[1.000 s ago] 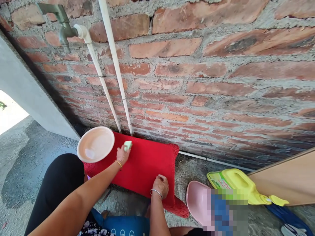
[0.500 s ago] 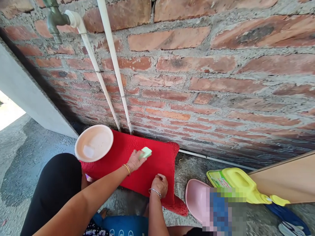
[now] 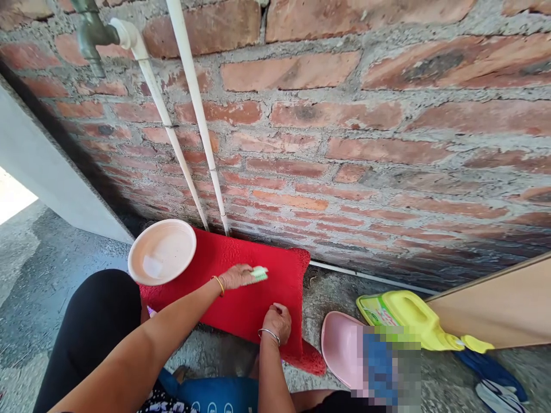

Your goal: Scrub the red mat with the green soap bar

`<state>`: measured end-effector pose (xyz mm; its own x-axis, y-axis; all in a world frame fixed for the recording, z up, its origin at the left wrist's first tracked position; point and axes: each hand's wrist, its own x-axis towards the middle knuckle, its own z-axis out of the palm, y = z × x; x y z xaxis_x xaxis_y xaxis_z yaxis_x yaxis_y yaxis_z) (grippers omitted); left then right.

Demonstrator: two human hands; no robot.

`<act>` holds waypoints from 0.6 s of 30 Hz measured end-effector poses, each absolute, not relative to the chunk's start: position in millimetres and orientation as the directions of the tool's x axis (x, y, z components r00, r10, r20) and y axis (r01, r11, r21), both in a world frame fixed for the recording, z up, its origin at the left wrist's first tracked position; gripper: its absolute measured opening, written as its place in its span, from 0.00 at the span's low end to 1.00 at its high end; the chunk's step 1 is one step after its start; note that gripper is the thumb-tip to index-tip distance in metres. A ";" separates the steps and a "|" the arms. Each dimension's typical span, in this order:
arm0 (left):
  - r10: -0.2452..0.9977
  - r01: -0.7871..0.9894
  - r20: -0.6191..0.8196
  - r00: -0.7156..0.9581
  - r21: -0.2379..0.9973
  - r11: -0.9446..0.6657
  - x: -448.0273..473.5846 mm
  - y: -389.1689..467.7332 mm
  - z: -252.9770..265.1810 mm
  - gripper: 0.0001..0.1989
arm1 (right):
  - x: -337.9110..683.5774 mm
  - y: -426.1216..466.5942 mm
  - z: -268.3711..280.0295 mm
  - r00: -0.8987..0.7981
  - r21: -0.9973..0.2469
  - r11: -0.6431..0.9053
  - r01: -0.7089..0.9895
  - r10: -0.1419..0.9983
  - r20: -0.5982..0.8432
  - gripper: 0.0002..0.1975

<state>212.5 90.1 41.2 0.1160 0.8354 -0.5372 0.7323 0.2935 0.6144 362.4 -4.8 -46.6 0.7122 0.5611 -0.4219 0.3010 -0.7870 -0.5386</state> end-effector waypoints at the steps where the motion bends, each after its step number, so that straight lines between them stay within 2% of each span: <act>1: 0.813 0.714 -0.537 0.225 0.659 0.237 216.7 80.3 43.1 0.16 | 362.8 -5.0 -46.7 0.711 -0.536 -0.788 0.304 0.562 -0.423 0.14; 3: 0.758 0.691 -0.541 0.366 0.703 0.168 215.4 61.2 46.6 0.16 | 364.6 -5.9 -48.7 0.708 -0.536 -0.784 0.313 0.569 -0.419 0.14; 6: 0.728 0.716 -0.571 0.380 0.680 0.159 193.9 37.3 50.9 0.18 | 370.7 -7.5 -56.4 0.690 -0.566 -0.760 0.318 0.595 -0.411 0.13; 9: 0.697 0.816 -0.639 0.324 0.562 0.136 162.5 18.8 57.6 0.17 | 375.0 -5.2 -62.5 0.642 -0.641 -0.695 0.326 0.661 -0.389 0.13; 12: 0.667 0.905 -0.675 0.317 0.425 0.001 135.0 1.4 69.4 0.18 | 362.0 1.5 -53.1 0.520 -0.714 -0.547 0.436 0.801 -0.296 0.12; 15: 0.683 0.907 -0.635 0.361 0.409 -0.100 117.0 -16.2 84.3 0.21 | 326.0 4.4 -25.2 0.202 -0.811 -0.299 0.502 0.953 -0.227 0.11; 16: 0.690 0.895 -0.613 0.385 0.430 -0.118 112.6 -21.5 88.9 0.21 | 311.5 3.0 -13.9 0.049 -0.852 -0.227 0.472 0.971 -0.232 0.13; 18: 0.699 0.860 -0.566 0.436 0.491 -0.139 104.5 -30.3 95.9 0.20 | 284.3 -3.1 7.4 -0.253 -0.918 -0.148 0.367 0.934 -0.252 0.19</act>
